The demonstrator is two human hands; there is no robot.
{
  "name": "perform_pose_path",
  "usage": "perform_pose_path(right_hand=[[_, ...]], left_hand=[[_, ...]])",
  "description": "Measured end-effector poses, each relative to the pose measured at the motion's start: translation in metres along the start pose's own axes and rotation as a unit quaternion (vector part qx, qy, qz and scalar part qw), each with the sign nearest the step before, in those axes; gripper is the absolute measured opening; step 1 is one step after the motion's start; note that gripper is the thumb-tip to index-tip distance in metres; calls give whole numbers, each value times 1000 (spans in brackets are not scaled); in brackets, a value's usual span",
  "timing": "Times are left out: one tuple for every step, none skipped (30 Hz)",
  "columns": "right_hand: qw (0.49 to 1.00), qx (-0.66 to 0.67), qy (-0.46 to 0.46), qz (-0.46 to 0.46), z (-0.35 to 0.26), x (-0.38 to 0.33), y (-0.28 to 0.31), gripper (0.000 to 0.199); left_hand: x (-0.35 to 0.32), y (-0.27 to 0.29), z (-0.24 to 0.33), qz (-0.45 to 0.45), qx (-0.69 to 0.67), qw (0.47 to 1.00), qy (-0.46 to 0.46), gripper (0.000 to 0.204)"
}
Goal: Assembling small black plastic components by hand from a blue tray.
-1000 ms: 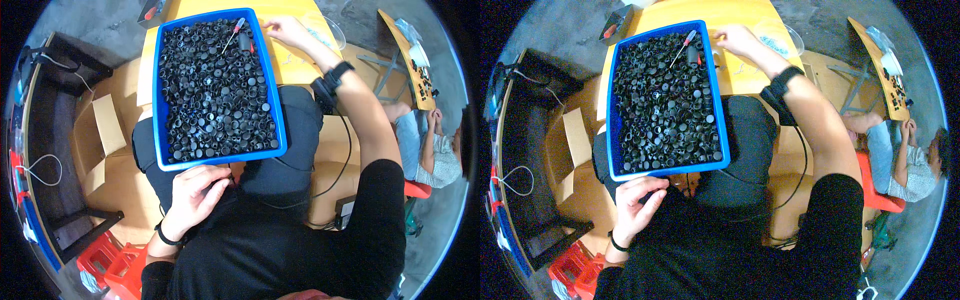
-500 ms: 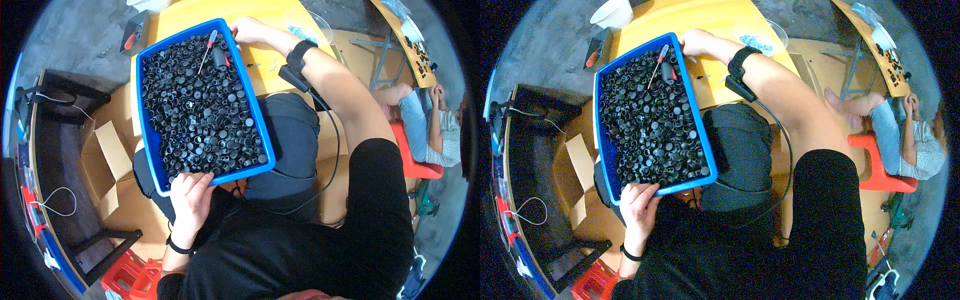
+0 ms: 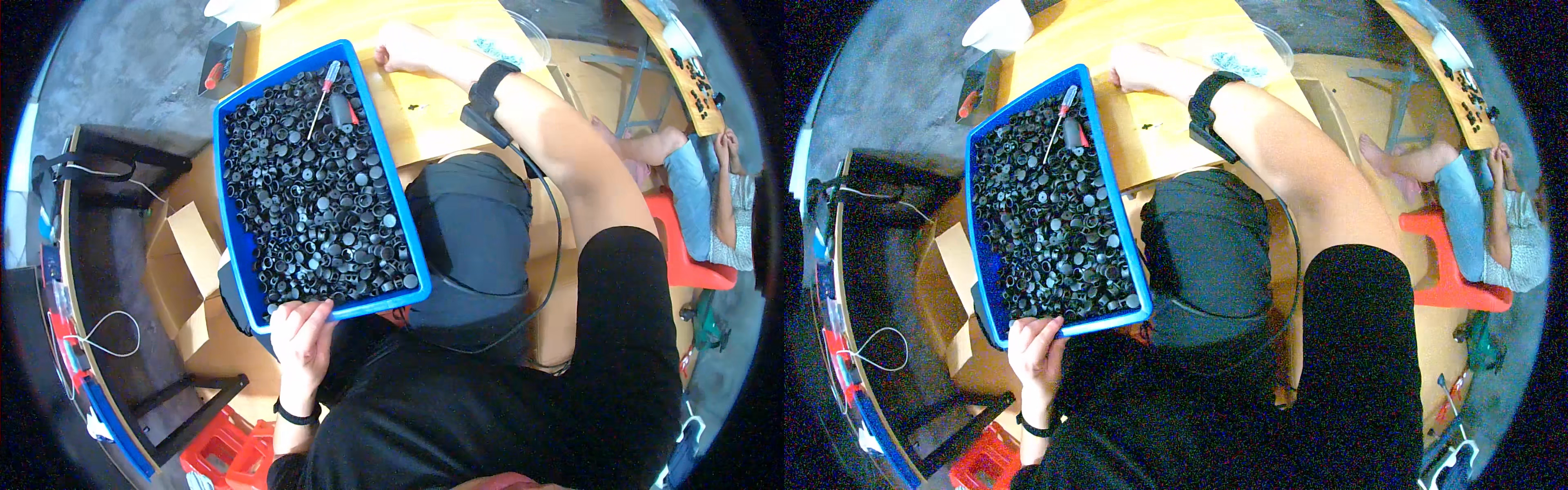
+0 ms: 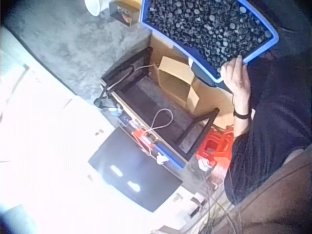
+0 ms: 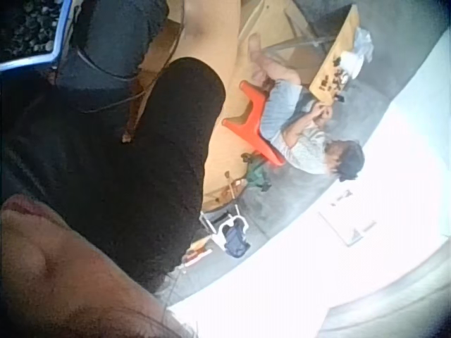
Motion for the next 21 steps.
perform_pose_path(right_hand=[[1000, 4, 8, -1, -6, 5, -3, 17], [1000, -2, 17, 6, -8, 5, -2, 12], [1000, -8, 27, 12, -12, 5, -1, 7], [999, -6, 34, 8, -17, 5, -3, 7], [998, -36, 47, 26, -21, 6, -2, 7], [995, -67, 55, 44, -18, 3, -2, 8], [996, -11, 47, 75, -3, -1, -10, 9], [993, 45, 34, 106, 20, -9, -19, 11], [996, 59, 12, 60, 28, -15, -14, 12], [997, 79, -2, 14, 17, -13, -9, 12], [999, 14, 23, -38, -35, 3, -25, 15], [993, -56, 47, -88, -81, 17, -36, 20], [993, -44, 16, -104, -81, 17, -31, 22], [992, -37, -21, -121, -64, 7, -16, 24], [996, 79, -28, -36, -56, -17, 30, 18], [979, 192, -43, 49, -52, -53, 77, 12], [969, 237, -65, 35, -60, -74, 85, 14], [955, 282, -85, 20, -69, -89, 86, 16], [944, 317, -95, 1, -83, -102, 84, 15], [930, 352, -105, -17, -98, -115, 82, 14], [915, 380, -132, -21, -117, -127, 81, 13]], left_hand=[[-2, 0, 0, -5, 4, 1000, -8, 34], [-5, -1, 1, -2, 7, 1000, -14, 37], [-6, 0, -1, 1, 7, 1000, -7, 37], [-6, -1, -1, -5, 7, 1000, -13, 37], [-7, -1, -1, -11, 7, 1000, -18, 38], [-6, -1, -1, -15, 6, 999, -28, 40], [-5, -3, -4, -14, 6, 1000, -23, 40], [-3, -6, -2, -20, -11, 999, -49, 40], [-4, -6, -2, -22, -25, 997, -66, 40], [-4, -5, -3, -30, -33, 997, -60, 40], [-3, -4, -3, -31, -46, 997, -60, 41], [-4, -5, -5, -29, -54, 996, -62, 40], [-4, -5, -5, -26, -62, 996, -67, 40], [-4, -5, -5, -26, -77, 994, -74, 40], [-7, -2, -9, -18, -82, 994, -67, 40], [-11, 0, -12, -19, -84, 994, -62, 42], [-8, -1, -9, -21, -100, 992, -67, 42], [-6, -3, -9, -24, -113, 991, -70, 40], [-6, -3, -11, -28, -124, 989, -71, 38], [-5, 0, -11, -27, -124, 990, -68, 38], [-4, 1, -15, -42, -156, 986, -43, 36]])
Point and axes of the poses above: each hand's wrist, its own x-axis towards the middle knuckle, its own y-axis out of the back of the hand, z = x × y, the point moved 8 cm from there along x, towards the middle knuckle, and after that the axes turned 11 degrees about -x, right-handed, at the moved point
